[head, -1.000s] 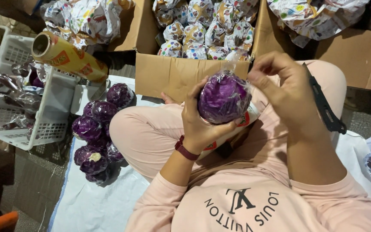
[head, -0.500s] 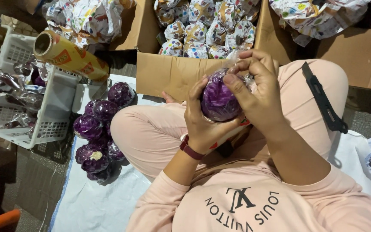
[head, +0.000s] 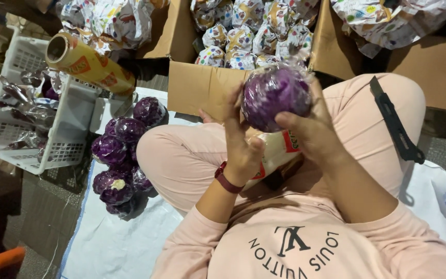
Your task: The person sits on the floor and wraps individual red cabbages in plastic wrap. They unwrap a cabbage from a paper bag, pull a sheet of plastic wrap from a roll, wrap the cabbage, and place it on a growing pile. The process is repeated with multiple cabbages.
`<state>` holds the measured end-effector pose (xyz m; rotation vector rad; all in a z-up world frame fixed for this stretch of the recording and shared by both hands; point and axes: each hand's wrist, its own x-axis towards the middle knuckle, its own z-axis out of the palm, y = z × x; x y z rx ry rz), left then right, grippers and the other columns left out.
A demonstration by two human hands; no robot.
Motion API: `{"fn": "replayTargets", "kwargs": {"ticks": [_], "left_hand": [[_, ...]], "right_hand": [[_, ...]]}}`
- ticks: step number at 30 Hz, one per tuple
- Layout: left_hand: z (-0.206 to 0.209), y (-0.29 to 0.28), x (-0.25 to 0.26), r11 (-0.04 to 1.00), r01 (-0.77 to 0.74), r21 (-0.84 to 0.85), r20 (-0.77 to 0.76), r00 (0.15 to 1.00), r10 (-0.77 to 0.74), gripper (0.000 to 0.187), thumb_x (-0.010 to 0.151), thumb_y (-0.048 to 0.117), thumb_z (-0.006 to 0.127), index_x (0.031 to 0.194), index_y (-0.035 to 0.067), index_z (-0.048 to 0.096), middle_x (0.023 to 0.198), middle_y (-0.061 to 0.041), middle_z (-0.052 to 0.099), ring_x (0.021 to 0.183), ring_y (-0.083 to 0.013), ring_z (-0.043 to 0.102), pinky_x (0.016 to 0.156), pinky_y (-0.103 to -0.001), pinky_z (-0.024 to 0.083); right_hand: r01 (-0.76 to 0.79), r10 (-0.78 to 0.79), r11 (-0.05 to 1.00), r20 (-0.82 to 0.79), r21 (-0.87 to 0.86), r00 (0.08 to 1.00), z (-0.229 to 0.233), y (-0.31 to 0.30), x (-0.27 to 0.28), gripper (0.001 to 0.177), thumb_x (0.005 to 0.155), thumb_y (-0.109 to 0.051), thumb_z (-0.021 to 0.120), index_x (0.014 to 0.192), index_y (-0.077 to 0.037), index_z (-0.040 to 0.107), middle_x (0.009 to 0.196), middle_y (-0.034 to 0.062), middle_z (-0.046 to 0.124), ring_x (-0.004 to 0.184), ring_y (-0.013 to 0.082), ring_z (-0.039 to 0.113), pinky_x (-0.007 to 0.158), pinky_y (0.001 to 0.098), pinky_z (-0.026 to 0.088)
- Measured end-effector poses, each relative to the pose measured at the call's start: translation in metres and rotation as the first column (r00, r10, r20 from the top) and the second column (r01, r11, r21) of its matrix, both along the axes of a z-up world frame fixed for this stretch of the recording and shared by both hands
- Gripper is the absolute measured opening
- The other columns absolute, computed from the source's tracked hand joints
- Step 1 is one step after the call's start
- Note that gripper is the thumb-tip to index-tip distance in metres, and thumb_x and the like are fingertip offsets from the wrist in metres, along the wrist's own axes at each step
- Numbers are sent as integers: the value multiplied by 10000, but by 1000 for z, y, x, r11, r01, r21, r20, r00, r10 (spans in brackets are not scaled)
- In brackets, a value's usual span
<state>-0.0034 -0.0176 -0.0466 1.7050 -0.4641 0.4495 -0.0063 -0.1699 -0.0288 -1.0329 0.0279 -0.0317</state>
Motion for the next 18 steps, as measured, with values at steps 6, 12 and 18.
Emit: {"fn": "replayTargets", "kwargs": {"ticks": [6, 12, 18], "left_hand": [[-32, 14, 5, 552, -138, -822, -523, 568, -636, 955, 936, 772, 465, 1564, 55, 410, 1560, -257, 431, 1390, -424, 467, 1135, -583, 394], [-58, 8, -6, 136, -60, -989, -147, 539, -829, 854, 884, 704, 691, 1454, 89, 530, 1358, -216, 627, 1230, -401, 627, 1091, -619, 457], [-38, 7, 3, 514, 198, -835, -179, 785, -594, 925, 803, 409, 827, 1523, 50, 369, 1255, -253, 595, 1174, -413, 623, 996, -597, 551]], "right_hand": [[-253, 300, 953, 383, -167, 874, -11, -26, 16, 1248, 500, -102, 962, 1543, -64, 278, 1441, 197, 488, 1344, 303, 489, 1155, 516, 445], [-167, 421, 789, 323, -591, 847, -2, -45, 14, 1271, 510, -315, 996, 1578, -42, 362, 1383, 212, 376, 1367, 377, 360, 1221, 570, 260], [-17, 342, 833, 490, -553, 802, 22, -57, 6, 1112, 588, -517, 889, 1478, -47, 416, 1503, 140, 388, 1411, 233, 346, 1218, 383, 235]]}}
